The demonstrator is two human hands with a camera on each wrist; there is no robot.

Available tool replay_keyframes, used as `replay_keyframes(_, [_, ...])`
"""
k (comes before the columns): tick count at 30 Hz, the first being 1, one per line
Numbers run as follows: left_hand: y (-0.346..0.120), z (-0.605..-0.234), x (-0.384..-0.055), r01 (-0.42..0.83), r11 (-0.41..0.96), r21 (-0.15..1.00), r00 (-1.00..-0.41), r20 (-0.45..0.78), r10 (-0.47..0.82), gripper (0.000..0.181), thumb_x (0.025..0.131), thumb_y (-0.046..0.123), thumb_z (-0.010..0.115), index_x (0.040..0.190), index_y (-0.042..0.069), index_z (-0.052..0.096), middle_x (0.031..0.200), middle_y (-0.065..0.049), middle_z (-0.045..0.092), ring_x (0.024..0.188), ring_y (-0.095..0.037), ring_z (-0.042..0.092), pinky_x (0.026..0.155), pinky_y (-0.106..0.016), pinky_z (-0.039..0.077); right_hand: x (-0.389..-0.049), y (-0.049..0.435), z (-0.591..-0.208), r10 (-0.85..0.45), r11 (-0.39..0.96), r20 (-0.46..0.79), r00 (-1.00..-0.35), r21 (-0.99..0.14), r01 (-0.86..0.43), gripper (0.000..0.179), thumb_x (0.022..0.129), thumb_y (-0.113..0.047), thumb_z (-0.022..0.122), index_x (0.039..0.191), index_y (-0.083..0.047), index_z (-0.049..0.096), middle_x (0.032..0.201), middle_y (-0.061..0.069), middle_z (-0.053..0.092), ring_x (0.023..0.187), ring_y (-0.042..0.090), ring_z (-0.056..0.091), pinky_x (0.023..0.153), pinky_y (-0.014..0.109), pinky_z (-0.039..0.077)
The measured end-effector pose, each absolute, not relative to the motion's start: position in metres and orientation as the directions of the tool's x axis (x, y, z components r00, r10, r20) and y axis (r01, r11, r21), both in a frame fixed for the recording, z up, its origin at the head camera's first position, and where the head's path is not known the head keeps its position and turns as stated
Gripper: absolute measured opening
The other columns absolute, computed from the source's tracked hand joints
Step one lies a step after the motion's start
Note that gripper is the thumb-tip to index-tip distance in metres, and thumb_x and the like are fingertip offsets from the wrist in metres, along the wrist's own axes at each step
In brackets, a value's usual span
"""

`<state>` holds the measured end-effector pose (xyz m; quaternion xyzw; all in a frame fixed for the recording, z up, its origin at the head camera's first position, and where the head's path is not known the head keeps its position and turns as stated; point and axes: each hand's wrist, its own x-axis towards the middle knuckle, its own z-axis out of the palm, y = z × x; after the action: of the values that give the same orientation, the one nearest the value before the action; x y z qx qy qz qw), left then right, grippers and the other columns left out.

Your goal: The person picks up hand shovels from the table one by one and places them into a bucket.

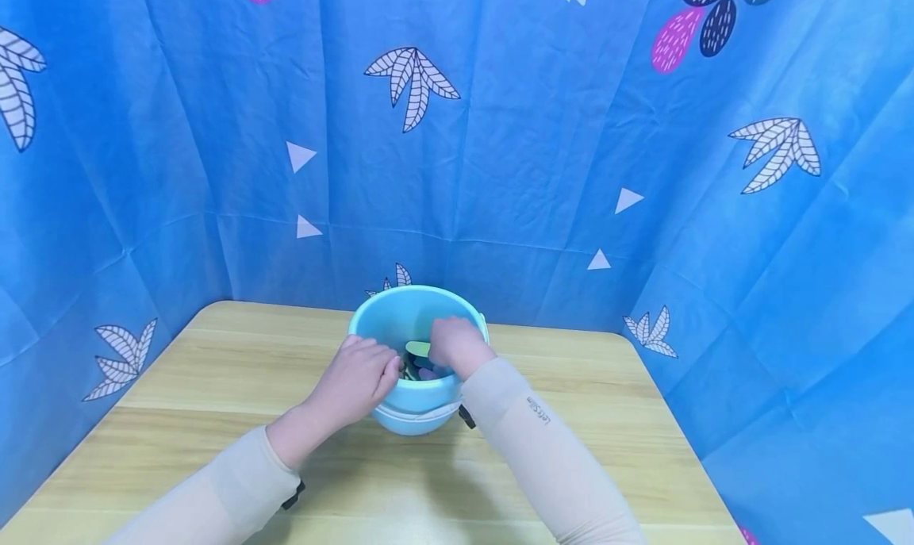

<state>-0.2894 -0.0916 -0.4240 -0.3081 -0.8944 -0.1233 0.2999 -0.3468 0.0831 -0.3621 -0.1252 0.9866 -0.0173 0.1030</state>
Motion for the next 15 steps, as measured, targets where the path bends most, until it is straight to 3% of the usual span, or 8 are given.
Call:
replay_keyframes(5, [-0.0920,-0.4244,-0.2897,0.628,0.778,0.036,-0.629,0.613,0.479,0.032,0.099,0.023,0.049,0.067,0.023,0.050,0.062,0.011,0.046,0.063,-0.012,0.041,0.074,-0.036,0.037,-0.3477,0.0830,-0.3632,-0.245,0.969,-0.201,-0.948,-0.070,-0.236,0.004,0.093,-0.013,0.064,0.095,-0.011,0.065,0.082,0.005,0.061,0.076,0.021,0.055,0.075,0.035,0.046])
replay_keyframes(12, [-0.0927,-0.4242,-0.2897,0.642,0.765,0.048,-0.621,0.619,0.482,0.033,0.100,0.024,0.045,0.068,0.023,0.051,0.062,0.011,0.044,0.063,-0.012,0.040,0.074,-0.036,0.036,-0.3468,0.0817,-0.3652,-0.241,0.970,-0.223,-0.945,-0.048,-0.236,0.026,0.089,-0.034,0.074,0.089,-0.011,0.062,0.079,0.005,0.059,0.073,0.020,0.054,0.073,0.033,0.047])
replay_keyframes(15, [-0.0922,-0.4246,-0.2903,0.642,0.765,0.047,-0.619,0.621,0.481,0.032,0.099,0.023,0.047,0.068,0.023,0.051,0.062,0.011,0.044,0.063,-0.012,0.040,0.074,-0.036,0.037,-0.3466,0.0809,-0.3668,-0.234,0.972,-0.227,-0.945,-0.049,-0.229,0.025,0.090,-0.034,0.073,0.087,-0.011,0.061,0.076,0.004,0.057,0.070,0.019,0.054,0.070,0.032,0.046])
